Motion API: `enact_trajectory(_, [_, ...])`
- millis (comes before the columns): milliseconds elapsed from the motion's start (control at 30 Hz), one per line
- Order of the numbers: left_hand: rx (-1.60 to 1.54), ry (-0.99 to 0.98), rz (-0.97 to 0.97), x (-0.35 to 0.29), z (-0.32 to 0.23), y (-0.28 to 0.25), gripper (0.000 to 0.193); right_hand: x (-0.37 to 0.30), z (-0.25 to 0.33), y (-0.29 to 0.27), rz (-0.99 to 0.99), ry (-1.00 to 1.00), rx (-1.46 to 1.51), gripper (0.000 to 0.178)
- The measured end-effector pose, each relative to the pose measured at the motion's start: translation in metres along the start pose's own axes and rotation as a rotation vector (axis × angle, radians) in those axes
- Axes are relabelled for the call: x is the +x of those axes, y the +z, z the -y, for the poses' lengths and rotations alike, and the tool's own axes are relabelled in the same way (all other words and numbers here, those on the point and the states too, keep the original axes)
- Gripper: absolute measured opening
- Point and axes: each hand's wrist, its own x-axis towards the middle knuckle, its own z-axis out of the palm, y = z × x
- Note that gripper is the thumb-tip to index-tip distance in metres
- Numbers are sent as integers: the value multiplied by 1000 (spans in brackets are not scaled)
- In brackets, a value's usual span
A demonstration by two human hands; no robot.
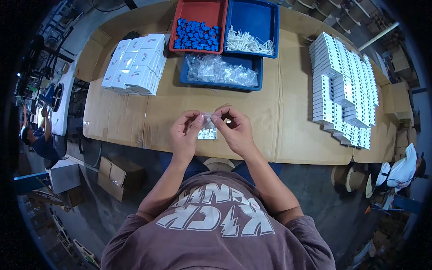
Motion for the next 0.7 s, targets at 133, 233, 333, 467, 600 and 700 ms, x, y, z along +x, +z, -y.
enact_trajectory(133, [14, -6, 18, 1, 5, -4, 18, 0, 0, 0, 1, 2, -16, 12])
enact_trajectory(233, [13, -24, 43, 1, 3, -3, 18, 0, 1, 1, 6, 0, -8, 12])
enact_trajectory(333, [17, -25, 42, 0, 4, -3, 17, 0, 0, 3, -8, -50, -31, 11])
enact_trajectory(467, [31, 25, 48, 0, 3, -2, 18, 0, 0, 3, 6, -22, -5, 11])
enact_trajectory(600, [-6, 65, 69, -1, 3, -1, 16, 0, 3, 5, 33, -21, 32, 11])
enact_trajectory(700, [7, 33, 135, 0, -1, -1, 15, 1, 0, -1, 68, -51, -14, 10])
